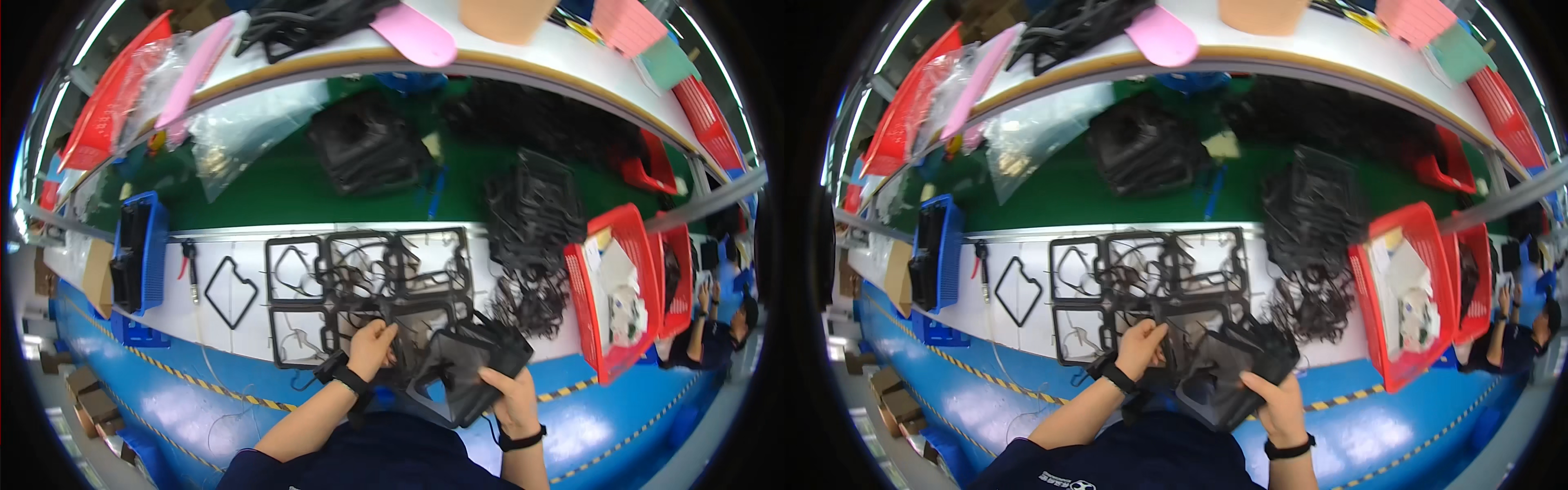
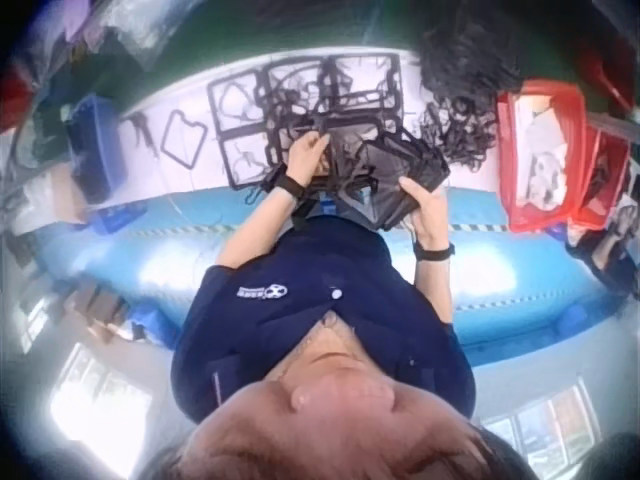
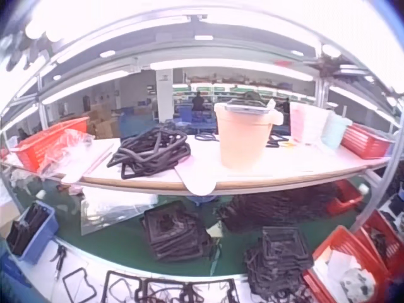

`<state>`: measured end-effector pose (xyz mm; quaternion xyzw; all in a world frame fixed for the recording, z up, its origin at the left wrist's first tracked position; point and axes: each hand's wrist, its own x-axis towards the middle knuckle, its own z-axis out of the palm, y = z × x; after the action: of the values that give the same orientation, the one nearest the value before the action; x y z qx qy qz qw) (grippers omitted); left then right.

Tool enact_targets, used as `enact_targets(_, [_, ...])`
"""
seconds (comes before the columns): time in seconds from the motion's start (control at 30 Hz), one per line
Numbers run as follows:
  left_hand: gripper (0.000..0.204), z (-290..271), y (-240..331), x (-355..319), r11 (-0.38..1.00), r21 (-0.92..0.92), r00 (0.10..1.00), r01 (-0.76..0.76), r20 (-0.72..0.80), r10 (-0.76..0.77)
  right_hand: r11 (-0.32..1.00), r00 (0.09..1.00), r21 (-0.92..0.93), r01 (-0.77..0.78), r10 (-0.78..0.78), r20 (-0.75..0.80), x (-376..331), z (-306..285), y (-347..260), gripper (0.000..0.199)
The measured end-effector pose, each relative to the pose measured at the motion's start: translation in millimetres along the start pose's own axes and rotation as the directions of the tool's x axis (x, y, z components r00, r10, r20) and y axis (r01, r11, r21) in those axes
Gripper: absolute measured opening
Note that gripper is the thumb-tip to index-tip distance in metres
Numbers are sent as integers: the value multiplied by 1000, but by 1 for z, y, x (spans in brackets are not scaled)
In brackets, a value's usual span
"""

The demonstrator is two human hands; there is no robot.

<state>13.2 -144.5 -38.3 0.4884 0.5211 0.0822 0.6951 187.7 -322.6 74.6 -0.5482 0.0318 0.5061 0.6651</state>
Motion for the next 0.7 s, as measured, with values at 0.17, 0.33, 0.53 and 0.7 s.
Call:
enact_targets(0.17, [23, -26, -27, 26, 998, -65, 978, 6, -207, -19, 882, 889, -248, 401, -440, -128, -48, -58, -58, 41])
enact_targets(0.33, [22, -19, -11, 11, 999, -21, 976, -35, -215, 29, 925, 920, -319, 208, -296, -257, -38, -79, -88, 30])
enact_targets(0.53, [21, -3, 25, -31, 976, 8, 971, -218, -95, 218, 836, 862, -394, 382, -476, -175, -7, -34, -43, 34])
enact_targets(0.7, [14, 11, 37, -48, 910, 115, 908, -398, -92, 409, 806, 909, -475, 353, -416, -31, 16, -2, -12, 38])
